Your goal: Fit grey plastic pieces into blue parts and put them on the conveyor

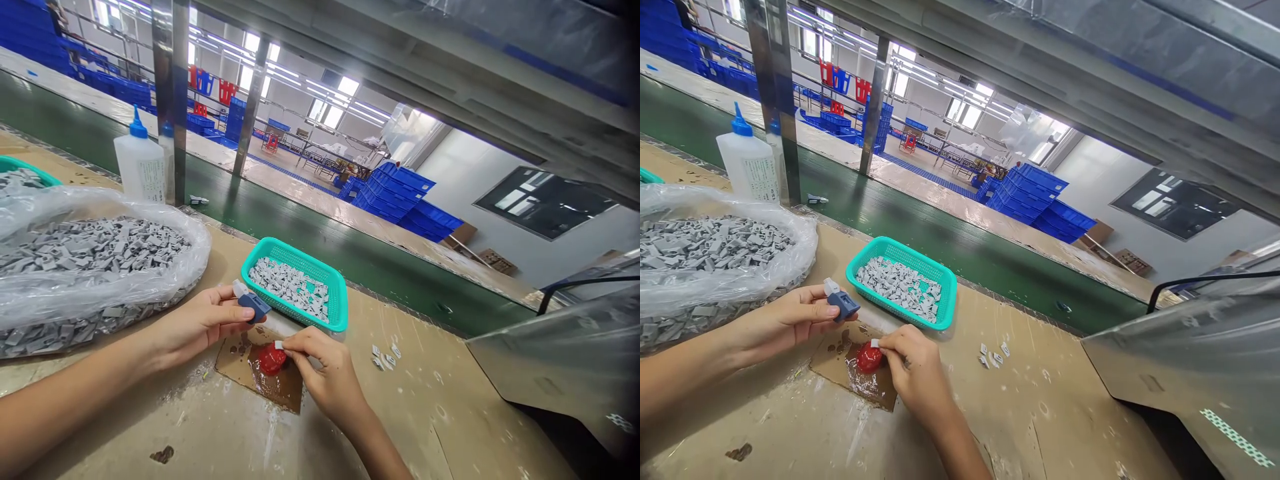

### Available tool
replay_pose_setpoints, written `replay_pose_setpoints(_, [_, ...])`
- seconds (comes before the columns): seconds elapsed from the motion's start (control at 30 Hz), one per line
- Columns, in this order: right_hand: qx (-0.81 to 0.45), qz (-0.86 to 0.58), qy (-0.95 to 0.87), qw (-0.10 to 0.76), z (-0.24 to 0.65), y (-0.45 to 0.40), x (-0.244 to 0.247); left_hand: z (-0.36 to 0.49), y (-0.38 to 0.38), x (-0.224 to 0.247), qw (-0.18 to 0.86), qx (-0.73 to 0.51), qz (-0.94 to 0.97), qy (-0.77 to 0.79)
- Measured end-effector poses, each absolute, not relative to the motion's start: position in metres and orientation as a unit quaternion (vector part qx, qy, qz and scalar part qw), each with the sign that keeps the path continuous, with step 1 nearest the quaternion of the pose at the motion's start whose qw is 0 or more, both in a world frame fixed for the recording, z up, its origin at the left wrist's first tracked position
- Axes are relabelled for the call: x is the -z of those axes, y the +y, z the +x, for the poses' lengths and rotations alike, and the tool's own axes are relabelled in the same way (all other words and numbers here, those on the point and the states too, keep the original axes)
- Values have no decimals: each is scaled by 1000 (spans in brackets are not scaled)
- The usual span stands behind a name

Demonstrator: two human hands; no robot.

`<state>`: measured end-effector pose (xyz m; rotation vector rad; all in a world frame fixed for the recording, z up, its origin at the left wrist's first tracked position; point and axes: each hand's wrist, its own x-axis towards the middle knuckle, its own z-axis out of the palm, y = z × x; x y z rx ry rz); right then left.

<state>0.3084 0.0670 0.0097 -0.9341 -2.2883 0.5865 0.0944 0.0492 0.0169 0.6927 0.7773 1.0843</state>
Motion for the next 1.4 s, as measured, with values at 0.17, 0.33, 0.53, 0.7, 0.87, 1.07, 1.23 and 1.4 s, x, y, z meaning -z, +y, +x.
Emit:
replay_pose_setpoints(0.17, [-201,-340,-872,291,309,68,-13,96,49,-16,721,-487,326,370])
replay_pose_setpoints(0.33, [-181,-316,-885,291,307,67,-13,99,47,-13,705,-471,363,387])
replay_pose_setpoints(0.53, [-207,-345,-868,291,310,67,-17,102,43,-15,666,-459,418,413])
replay_pose_setpoints(0.7, [-249,-411,-783,394,309,62,-31,106,41,-17,657,-423,465,416])
replay_pose_setpoints(0.87, [-324,-407,-740,426,294,48,-44,109,36,-15,626,-414,511,418])
replay_pose_setpoints(1.07, [-308,-384,-764,417,285,43,-44,110,32,-18,620,-432,519,399])
replay_pose_setpoints(1.23, [-293,-373,-785,399,286,44,-40,111,31,-18,594,-436,543,402])
replay_pose_setpoints(1.4, [-257,-351,-802,411,282,39,-40,112,30,-18,580,-486,532,379])
